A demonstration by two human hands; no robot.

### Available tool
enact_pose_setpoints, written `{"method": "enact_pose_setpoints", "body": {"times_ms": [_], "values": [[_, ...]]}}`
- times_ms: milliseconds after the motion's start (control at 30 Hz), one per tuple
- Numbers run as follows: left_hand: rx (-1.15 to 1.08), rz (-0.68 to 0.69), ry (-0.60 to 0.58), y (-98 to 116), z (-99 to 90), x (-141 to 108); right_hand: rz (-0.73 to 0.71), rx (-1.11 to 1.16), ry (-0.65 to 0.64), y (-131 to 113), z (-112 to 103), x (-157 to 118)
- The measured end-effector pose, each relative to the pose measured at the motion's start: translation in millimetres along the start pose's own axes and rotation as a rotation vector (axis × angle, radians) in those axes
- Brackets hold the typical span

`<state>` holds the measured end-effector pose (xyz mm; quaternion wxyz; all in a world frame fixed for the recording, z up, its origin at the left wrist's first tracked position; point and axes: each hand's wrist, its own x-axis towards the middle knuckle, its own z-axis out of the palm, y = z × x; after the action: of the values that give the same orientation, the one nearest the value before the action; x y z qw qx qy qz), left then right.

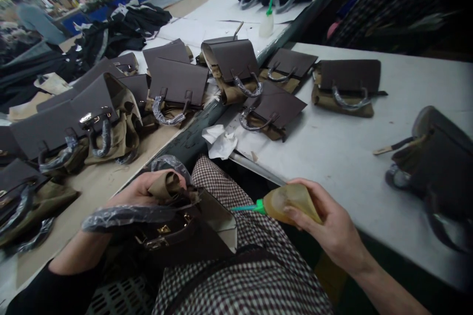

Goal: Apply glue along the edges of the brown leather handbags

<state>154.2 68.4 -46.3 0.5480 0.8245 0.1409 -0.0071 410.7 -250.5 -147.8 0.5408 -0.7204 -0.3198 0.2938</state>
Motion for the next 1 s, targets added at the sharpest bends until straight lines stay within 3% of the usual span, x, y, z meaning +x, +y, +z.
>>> {"method": "enact_pose_setpoints", "body": {"times_ms": [67,167,367,500,600,800,1000], "values": [[-0.012,0.015,-0.021,-8,11.0,-4,-0.033,-0.093,-0.015,4,1,-1],[0.024,0.022,0.039,-10,27.8,-18,-0.079,-0.213,-0.104,3,2,0],[0.056,-0.130,0.067,17,48.7,-52,-0.200,-0.312,-0.232,-10,9,10],[0.169,-0.084,0.006,32,58.3,-64,-0.254,-0.317,-0.312,-15,15,18],[0.257,0.014,0.007,37,66.1,-71,-0.177,-0.295,-0.361,-19,15,20],[0.375,0.049,0.044,42,82.4,-88,0.043,-0.184,-0.362,-17,9,14],[0.356,0.139,0.018,46,96.8,-97,0.060,-0.193,-0.362,-14,9,5]]}}
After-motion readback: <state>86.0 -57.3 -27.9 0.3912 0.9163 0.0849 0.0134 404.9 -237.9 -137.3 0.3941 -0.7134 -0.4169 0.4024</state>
